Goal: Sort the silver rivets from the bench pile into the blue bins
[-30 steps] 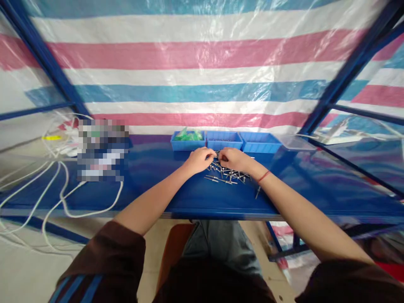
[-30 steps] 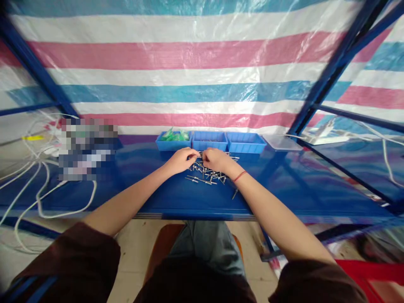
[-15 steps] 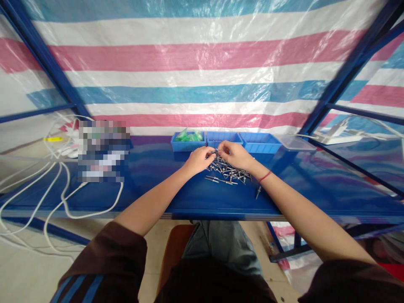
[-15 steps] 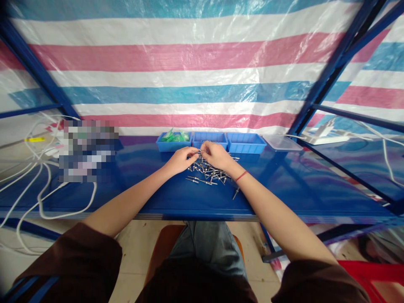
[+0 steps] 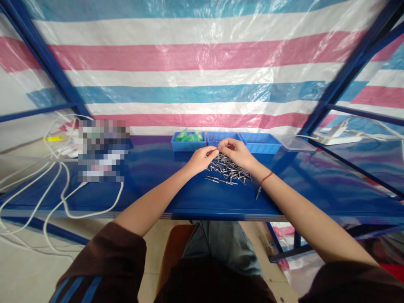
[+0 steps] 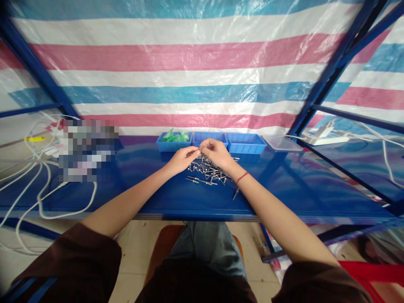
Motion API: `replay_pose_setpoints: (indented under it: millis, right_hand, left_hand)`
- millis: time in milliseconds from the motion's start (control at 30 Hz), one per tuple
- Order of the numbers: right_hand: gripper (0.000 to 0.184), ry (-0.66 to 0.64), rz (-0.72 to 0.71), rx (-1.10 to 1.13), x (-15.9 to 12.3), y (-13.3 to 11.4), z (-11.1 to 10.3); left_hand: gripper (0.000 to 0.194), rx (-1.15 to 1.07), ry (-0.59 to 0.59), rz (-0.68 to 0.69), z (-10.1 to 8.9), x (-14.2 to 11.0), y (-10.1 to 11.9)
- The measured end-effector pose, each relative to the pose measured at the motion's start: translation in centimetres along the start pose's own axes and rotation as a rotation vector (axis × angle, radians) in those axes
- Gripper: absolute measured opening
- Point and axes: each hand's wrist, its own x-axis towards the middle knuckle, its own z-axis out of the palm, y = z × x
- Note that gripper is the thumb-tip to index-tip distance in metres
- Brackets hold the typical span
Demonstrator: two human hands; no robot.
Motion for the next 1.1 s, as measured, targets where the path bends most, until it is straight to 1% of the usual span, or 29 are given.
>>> replay_pose_setpoints:
  millis: [100, 167, 267, 367, 433, 600, 700, 800, 900, 967, 1033, 1100]
  right_hand:
    - [0.021, 0.005, 0.018, -0.004, -0.2, -0.1, 0.1]
    - [0.024, 0.015, -0.005, -0.032, -0.3, -0.1, 0.2]
    - [0.024, 0.030, -0.100, -0.122, -0.4, -0.1, 0.3]
    - [0.022, 0.028, -0.208, -0.231, -0.6, -0.5, 0.2]
    - [0.021, 0.018, -0.248, -0.284, -0.7, -0.9, 0.1]
    - [0.017, 0.033, -0.281, -0.402, -0.8, -1.6, -0.4]
    - [0.017, 0.009, -0.314, -0.483, -0.9, -1.7, -0.7]
    - [0.021, 0.019, -0.306, -0.579, -0.6, -1.2, -1.1]
    - [0.024, 0.146, -0.267, -0.674, 0.6, -0.2, -1.7]
    - [0.026, 0.224, -0.242, -0.751, 1.8, 0.4, -2.2]
    - [0.025, 0.244, -0.209, -0.835, 2.7, 0.5, -2.5]
    - [0.023, 0.238, -0.183, -0.847, 2.6, -0.2, -2.6]
  left_hand:
    - [0.022, -0.031, 0.000, 0.017, 0.1, 0.0, -0.2]
    - [0.021, -0.041, 0.002, 0.016, 0.2, 0.0, -0.2]
    - [0.020, -0.063, 0.000, -0.002, 0.2, 0.1, -0.3]
    - [0.020, -0.103, 0.007, 0.010, 0.1, 0.1, -0.2]
    - [0.021, -0.123, 0.034, 0.024, 0.1, 0.1, -0.2]
    - [0.018, -0.103, 0.137, 0.012, -0.1, 0.3, -0.5]
    - [0.018, -0.066, 0.161, 0.013, -0.1, 0.4, -0.6]
    - [0.021, -0.005, 0.197, -0.033, -0.2, 0.3, -0.5]
    - [0.026, 0.043, 0.233, -0.098, -0.4, 0.2, -0.3]
    - [0.026, 0.045, 0.239, -0.116, -0.5, 0.2, -0.3]
    - [0.026, 0.036, 0.233, -0.116, -0.5, 0.1, -0.3]
    - [0.025, 0.032, 0.226, -0.116, -0.5, 0.1, -0.3]
